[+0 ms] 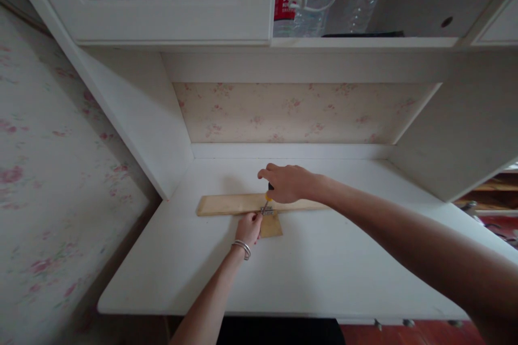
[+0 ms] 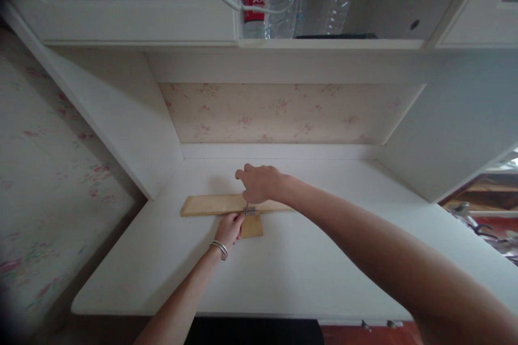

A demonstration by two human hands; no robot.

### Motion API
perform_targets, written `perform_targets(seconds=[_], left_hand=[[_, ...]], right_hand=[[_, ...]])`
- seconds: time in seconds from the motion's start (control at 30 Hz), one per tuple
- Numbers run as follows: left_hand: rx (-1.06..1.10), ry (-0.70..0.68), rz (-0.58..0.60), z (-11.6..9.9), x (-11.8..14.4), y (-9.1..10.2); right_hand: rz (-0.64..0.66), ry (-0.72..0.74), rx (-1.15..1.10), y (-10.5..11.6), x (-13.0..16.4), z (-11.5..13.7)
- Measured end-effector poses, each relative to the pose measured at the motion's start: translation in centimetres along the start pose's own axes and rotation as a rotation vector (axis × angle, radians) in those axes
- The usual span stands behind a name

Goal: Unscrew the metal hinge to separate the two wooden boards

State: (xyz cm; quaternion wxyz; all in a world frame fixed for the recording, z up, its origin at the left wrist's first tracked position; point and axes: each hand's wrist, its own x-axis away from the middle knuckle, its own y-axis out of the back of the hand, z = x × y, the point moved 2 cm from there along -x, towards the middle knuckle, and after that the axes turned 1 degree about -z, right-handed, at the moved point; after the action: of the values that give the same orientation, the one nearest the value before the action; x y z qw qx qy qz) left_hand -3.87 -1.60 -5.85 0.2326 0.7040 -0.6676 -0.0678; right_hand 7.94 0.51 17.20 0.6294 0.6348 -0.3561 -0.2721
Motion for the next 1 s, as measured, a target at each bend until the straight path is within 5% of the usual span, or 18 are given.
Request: perform_targets(seconds=[0.3,0.5,0.67,0.87,1.0], left_hand=[[-0.01,0.018,0.004,-0.3,0.1,0.0],[-0.013,0.014,0.005,-0.4,0.1,0.1],[-0.013,0.013,0.006,-0.5,0.2,0.2],[-0.002,0.018,0.007,-0.3,0.1,0.2],[0.013,0.023,0.003,-0.1,0.0,0.0]], right_hand=[[-0.065,0.126,-0.019,-0.4,-0.4,0.4],[-0.103,-0.067,0.052,-0.5,-0.9,0.3],[-0.113,0.111,-0.01,-0.2,-0.6,0.2],[-0.114,-0.078,0.008,-0.3,-1.2,-0.1],[-0.084,0.034,0.024,-0.2,-1.3,-0.3]])
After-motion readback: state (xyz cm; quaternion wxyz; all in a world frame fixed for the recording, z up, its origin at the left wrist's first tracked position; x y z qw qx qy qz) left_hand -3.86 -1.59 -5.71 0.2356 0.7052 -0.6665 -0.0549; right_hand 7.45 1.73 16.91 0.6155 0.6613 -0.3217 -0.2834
